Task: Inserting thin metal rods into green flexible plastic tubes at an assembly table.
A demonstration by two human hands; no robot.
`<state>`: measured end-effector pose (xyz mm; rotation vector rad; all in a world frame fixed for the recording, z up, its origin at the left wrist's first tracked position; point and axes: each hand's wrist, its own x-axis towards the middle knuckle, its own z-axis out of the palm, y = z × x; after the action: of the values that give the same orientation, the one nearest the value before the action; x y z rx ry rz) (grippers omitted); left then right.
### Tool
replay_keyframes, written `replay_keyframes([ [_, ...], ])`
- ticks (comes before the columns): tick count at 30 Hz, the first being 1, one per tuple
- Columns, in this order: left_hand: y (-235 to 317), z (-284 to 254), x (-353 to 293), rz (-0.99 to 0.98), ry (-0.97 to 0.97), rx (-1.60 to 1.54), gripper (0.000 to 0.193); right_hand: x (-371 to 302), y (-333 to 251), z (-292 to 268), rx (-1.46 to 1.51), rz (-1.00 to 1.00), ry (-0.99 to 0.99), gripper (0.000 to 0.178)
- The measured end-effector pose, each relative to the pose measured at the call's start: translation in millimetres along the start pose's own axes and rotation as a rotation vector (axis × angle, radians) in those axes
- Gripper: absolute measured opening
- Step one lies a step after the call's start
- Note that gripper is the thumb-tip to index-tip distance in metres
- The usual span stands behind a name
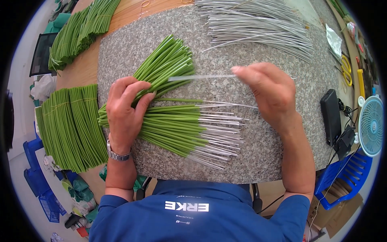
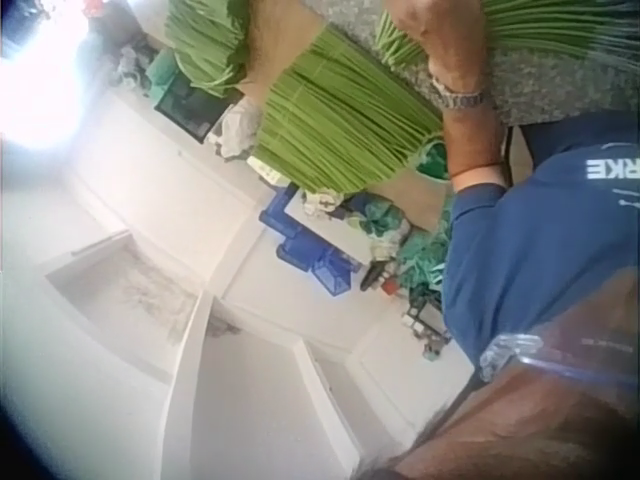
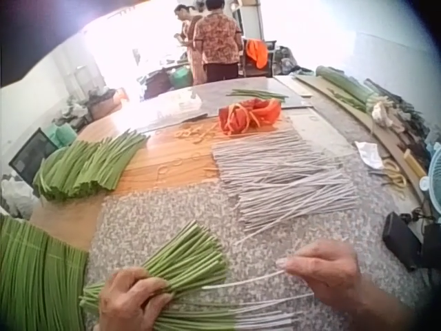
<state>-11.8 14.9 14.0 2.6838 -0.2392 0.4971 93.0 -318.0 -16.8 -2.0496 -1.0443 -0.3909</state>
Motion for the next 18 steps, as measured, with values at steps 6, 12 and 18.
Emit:
replay_keyframes([
  [6, 0.2, 0.7, 0.5, 0.028, -0.022, 0.017, 0.024, -1.6, -5.4, 6.9, -0.116, -0.025, -0.108, 0.038],
  [12, 0.6, 1.2, -1.9, 0.05, -0.034, 0.006, 0.021, -2.4, 6.3, -17.9, -0.084, 0.073, -0.199, 0.038],
  [18, 0.7, 0.6, -3.3, 0.032, -0.063, 0.0, 0.024, -3.8, 7.5, -18.1, -0.058, 0.071, -0.221, 0.038],
])
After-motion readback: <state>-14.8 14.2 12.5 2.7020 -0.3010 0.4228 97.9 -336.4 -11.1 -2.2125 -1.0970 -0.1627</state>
